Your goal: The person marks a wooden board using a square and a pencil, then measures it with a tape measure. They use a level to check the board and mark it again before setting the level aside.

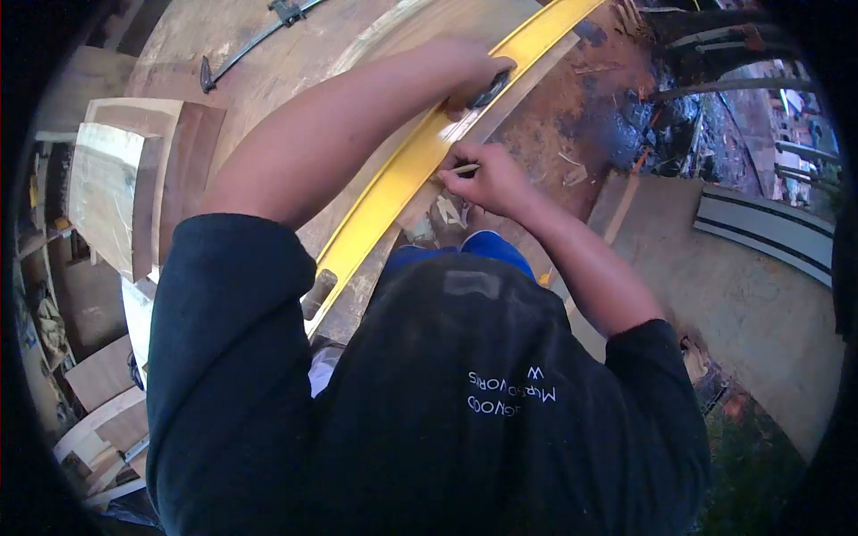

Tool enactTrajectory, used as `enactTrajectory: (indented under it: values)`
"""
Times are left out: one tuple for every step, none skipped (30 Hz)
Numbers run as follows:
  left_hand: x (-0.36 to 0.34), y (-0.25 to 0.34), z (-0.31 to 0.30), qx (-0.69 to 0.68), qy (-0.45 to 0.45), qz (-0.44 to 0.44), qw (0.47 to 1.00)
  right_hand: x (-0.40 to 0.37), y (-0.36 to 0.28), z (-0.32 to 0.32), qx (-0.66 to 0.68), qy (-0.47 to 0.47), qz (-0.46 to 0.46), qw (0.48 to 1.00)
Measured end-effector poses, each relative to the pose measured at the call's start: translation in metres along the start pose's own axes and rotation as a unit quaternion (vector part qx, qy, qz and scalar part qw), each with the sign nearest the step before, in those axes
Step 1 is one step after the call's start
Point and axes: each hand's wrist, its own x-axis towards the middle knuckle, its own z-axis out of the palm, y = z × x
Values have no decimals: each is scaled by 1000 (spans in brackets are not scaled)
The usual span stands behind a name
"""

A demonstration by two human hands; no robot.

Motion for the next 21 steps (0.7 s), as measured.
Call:
enactTrajectory:
  values:
    - [0,0,0,5,26,8,1000,3,5,-5,2,1,-1,1000]
    - [-1,0,1,7,24,7,1000,6,11,-10,2,-4,3,1000]
    - [-1,1,1,12,22,7,1000,10,16,-16,3,-9,6,1000]
    - [-1,1,0,18,20,6,1000,13,19,-22,5,-8,3,1000]
    - [-2,1,-2,21,18,5,1000,17,22,-28,8,-11,-2,1000]
    - [-3,3,-4,17,14,-1,1000,21,25,-35,10,-14,-9,1000]
    - [-4,4,-5,12,10,-7,1000,24,28,-41,12,-14,-10,1000]
    - [-5,4,-5,13,7,-8,1000,28,32,-47,-1,-11,-13,1000]
    - [-5,3,-4,10,12,-7,1000,32,36,-54,-16,-7,-16,1000]
    - [-5,3,-4,6,17,-5,1000,35,40,-59,-15,-8,-17,1000]
    - [-4,1,-2,7,16,-6,1000,38,45,-64,-8,-7,-16,1000]
    - [-4,0,1,3,26,-5,1000,42,48,-70,-1,-6,-15,1000]
    - [-3,-1,3,-1,36,-3,999,45,51,-76,0,-5,-15,1000]
    - [-3,-2,4,1,36,-2,999,49,54,-82,-5,-4,-31,1000]
    - [-4,-2,5,-1,47,3,999,52,58,-88,-10,-4,-46,999]
    - [-5,-2,6,-4,58,9,998,55,61,-93,-9,-1,-45,999]
    - [-6,-1,5,-2,58,12,998,58,63,-97,-20,-8,-27,999]
    - [-6,2,4,6,49,-6,999,61,66,-102,-31,-13,-8,999]
    - [-5,5,1,15,42,-22,999,62,68,-107,-34,-6,-5,999]
    - [-4,5,1,18,47,-15,999,64,69,-112,-28,-2,-20,999]
    - [-5,5,2,22,44,-20,999,66,69,-119,-24,2,-35,999]
